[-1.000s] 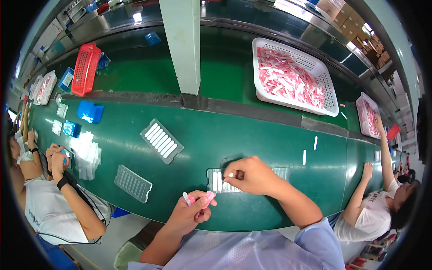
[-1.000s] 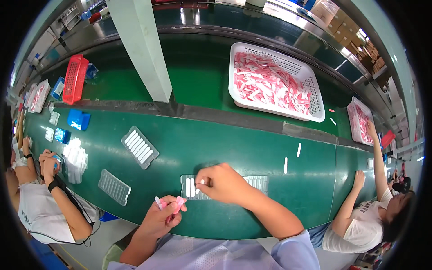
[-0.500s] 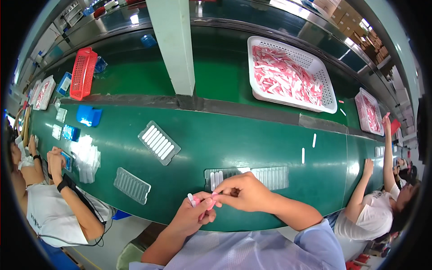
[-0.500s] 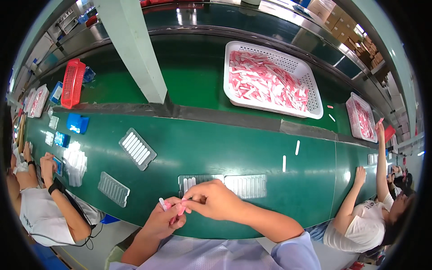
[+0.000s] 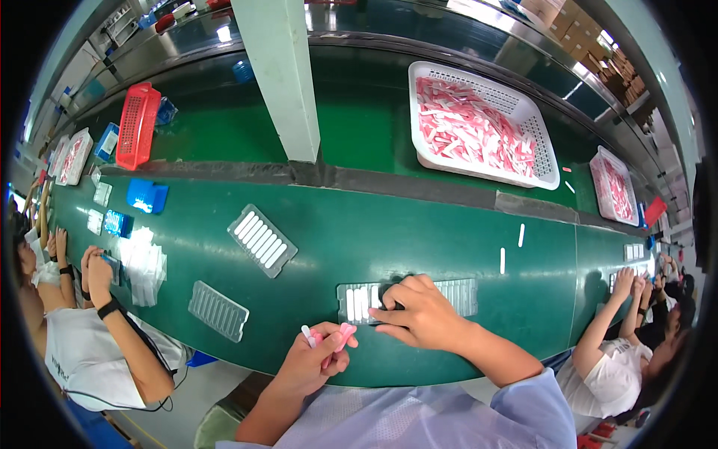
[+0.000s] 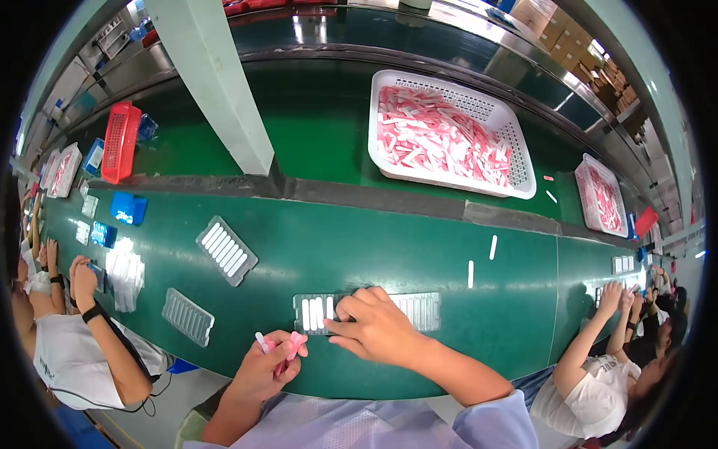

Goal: The person assembles small white and pink plastic components into clear plastic trays by hand, placing the parts into the trays on an assembly line.

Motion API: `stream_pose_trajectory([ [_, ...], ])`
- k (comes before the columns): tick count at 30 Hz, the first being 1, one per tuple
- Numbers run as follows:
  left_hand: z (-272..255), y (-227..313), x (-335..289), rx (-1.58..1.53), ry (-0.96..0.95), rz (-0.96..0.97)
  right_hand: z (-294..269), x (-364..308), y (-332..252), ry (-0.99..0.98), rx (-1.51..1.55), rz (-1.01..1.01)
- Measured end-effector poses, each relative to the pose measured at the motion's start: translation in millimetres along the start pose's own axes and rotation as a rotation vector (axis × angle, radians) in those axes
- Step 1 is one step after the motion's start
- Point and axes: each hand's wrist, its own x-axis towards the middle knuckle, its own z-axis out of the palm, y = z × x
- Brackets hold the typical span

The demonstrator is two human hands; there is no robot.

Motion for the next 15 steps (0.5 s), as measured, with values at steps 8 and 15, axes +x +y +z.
stream_pose_trajectory([
  [8, 14.0, 4.1, 7.3, 0.027, -0.008, -0.055, -1.6, -1.4, -11.9, 0.179, 0.146, 0.085],
  [15, 13.5, 3.3, 9.2, 0.012, -0.023, -0.029, 4.7, -3.5, -2.5, 0.032, -0.134, -0.033],
])
